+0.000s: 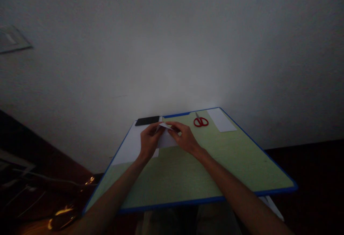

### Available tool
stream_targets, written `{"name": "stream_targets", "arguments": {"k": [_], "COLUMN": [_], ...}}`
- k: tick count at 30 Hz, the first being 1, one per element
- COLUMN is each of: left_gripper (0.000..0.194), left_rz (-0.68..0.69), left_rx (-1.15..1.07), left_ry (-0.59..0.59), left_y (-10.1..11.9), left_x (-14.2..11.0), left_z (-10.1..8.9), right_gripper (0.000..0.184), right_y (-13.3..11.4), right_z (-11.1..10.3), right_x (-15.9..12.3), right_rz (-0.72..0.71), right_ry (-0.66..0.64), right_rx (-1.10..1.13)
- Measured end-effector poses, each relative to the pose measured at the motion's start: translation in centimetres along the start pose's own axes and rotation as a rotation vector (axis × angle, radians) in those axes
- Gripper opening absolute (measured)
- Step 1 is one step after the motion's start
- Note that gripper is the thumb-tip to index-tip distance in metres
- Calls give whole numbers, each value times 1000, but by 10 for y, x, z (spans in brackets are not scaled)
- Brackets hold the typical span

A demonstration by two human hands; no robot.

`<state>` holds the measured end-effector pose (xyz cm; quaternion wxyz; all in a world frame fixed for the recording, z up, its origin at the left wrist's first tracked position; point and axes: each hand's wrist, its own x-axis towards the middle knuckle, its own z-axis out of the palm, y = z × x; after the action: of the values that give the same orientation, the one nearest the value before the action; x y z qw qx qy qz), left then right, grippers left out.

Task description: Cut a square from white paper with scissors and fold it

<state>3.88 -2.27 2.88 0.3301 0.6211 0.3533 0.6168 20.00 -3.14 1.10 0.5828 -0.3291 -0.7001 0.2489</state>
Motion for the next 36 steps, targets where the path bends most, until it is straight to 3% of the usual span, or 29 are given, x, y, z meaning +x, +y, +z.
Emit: {"name": "stream_targets", "arguments": {"k": [7, 12, 20, 30, 36], "left_gripper": [23, 26, 32, 38, 64], "left_rz": [-26, -38, -177, -205, -198], "left_rx": [-49, -58, 139, 83, -26], "left_ry": [8, 46, -142, -180, -193], "left_y": [-6, -8, -13, -12, -10], "left_x": [3, 6, 6, 6, 2], "left_z": [-2, -3, -7, -6, -5], "right_gripper": [27, 20, 21, 33, 29], "right_y": [2, 5, 7, 4, 5], "right_z": [0, -4, -6, -6, -5], "right_x": [1, 0, 3, 2, 3], "right_rz": [27, -80, -88, -83, -20], "right_ry": [21, 33, 83, 8, 69], "right_rx": [-36, -219, -256, -174, -136]}}
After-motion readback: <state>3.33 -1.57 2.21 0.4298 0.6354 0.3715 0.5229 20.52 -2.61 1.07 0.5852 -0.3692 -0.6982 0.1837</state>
